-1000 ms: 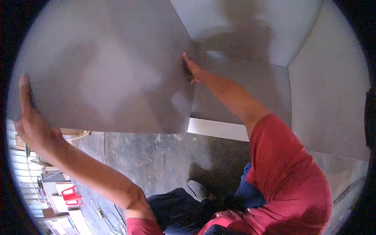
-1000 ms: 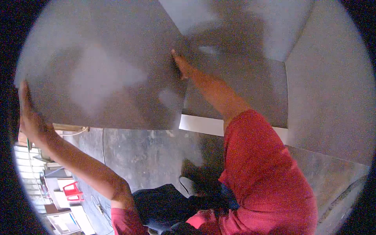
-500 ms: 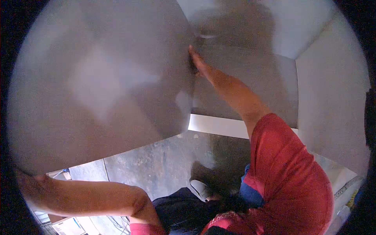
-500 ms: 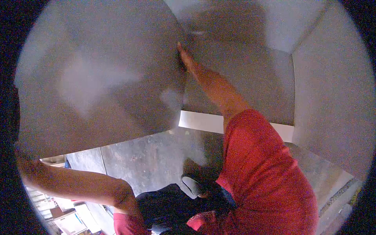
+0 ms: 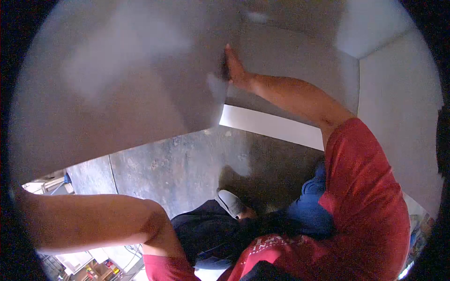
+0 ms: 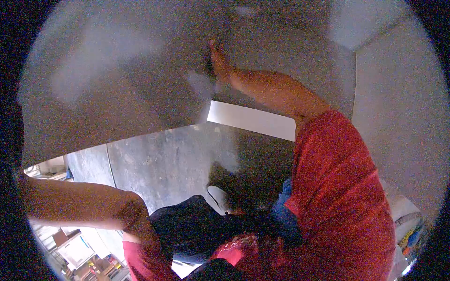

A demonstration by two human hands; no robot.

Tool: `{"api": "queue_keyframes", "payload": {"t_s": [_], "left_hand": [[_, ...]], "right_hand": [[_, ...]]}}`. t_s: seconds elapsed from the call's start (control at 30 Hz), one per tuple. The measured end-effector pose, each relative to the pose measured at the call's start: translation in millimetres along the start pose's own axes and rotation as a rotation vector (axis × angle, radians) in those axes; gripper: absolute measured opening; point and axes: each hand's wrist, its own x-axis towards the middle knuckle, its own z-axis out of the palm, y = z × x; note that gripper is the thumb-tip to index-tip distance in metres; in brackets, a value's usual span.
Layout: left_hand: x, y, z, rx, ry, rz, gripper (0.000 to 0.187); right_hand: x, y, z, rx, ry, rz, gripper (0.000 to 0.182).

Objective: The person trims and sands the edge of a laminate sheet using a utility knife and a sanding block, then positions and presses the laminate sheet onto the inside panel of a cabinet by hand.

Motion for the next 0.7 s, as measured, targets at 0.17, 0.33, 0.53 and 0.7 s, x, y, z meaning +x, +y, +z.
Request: {"api": "queue_keyframes", "payload": {"t_s": [0.17, 0.33, 0.53, 0.7], "left_hand": [[-5.4, 1.5, -6.9, 0.014, -0.004, -0.004, 0.055], [-10.5, 2.4, -9.6, 0.025, -0.011, -0.011, 0.055], [-19.1, 3.1, -14.3, 0.032, -0.013, -0.012, 0.056], [-26.2, 2.4, -17.7, 0.038, -0.014, -0.012, 0.056]], "right_hand": [[27.5, 72.1, 5.7, 0.122, 0.205, -0.027, 0.103], [-16.7, 68.0, 35.4, 0.109, 0.297, 0.093, 0.099], [-24.5, 65.0, 34.2, 0.013, 0.287, 0.111, 0.098], [-19.4, 69.2, 34.2, 0.028, 0.340, 0.144, 0.101]]}}
